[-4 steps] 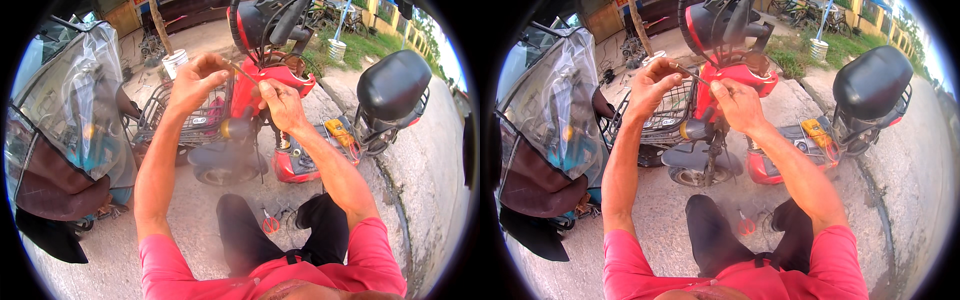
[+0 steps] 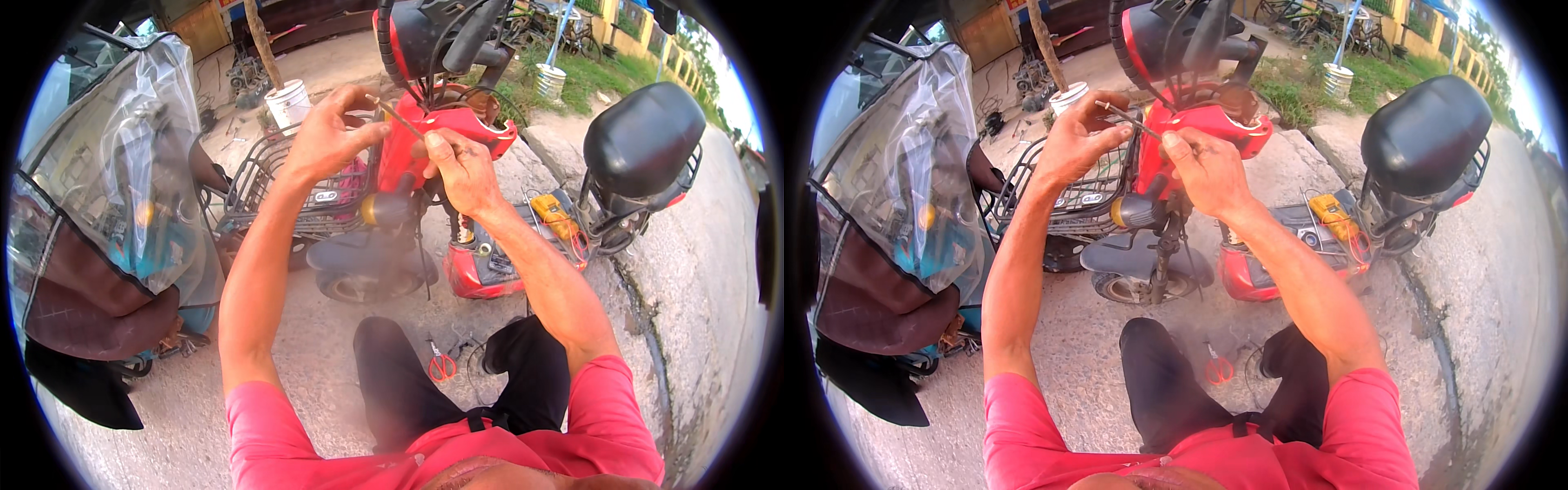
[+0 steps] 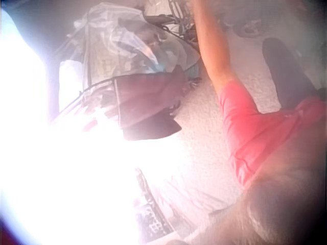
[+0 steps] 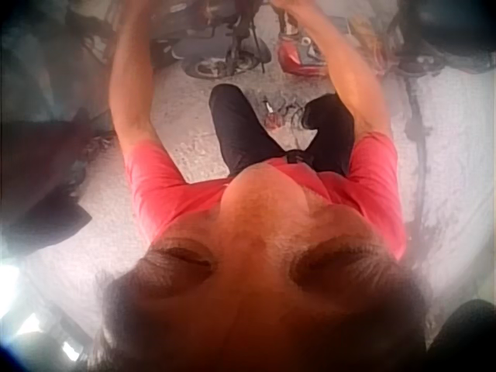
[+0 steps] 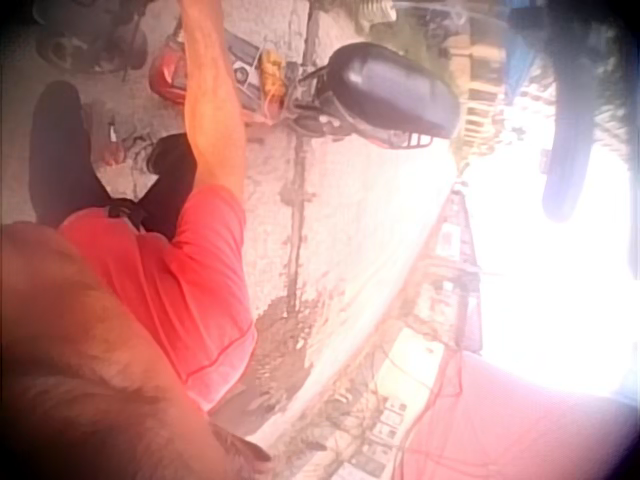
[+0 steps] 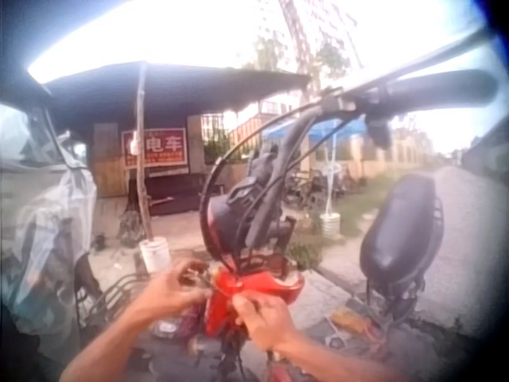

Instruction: The person uses a screwdriver to remove and reinstall red plastic fairing panels on the front of a scooter.

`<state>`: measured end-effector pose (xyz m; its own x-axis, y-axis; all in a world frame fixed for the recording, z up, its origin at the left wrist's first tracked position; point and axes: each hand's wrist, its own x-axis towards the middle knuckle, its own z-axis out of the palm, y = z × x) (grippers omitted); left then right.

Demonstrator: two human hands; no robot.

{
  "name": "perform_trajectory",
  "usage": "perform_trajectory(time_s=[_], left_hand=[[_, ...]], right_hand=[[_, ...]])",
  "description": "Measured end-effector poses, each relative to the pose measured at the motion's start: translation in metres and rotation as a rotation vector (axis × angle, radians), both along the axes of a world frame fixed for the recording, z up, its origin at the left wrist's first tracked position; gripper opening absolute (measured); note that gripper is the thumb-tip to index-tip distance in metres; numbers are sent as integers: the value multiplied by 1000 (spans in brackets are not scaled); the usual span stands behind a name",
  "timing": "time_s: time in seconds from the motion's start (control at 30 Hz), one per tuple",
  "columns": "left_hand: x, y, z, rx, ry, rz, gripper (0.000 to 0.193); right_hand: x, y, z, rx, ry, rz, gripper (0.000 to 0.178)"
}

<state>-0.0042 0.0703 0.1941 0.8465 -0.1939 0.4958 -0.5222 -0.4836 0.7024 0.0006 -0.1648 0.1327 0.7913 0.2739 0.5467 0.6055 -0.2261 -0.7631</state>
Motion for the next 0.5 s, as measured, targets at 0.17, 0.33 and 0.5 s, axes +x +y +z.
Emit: perform_trajectory(time_s=[0.17, 0.33, 0.5], left_hand=[[19, -10, -5, 205, -148, 38, 81], [41, -13, -3, 230, -114, -172, 95], [41, -17, -2, 394, -218, -205, 92]], right_hand=[[-1, 1, 2, 12, -10, 12, 58], [-4, 3, 4, 32, -25, 1, 59], [-1, 2, 3, 41, 18, 30, 57]])
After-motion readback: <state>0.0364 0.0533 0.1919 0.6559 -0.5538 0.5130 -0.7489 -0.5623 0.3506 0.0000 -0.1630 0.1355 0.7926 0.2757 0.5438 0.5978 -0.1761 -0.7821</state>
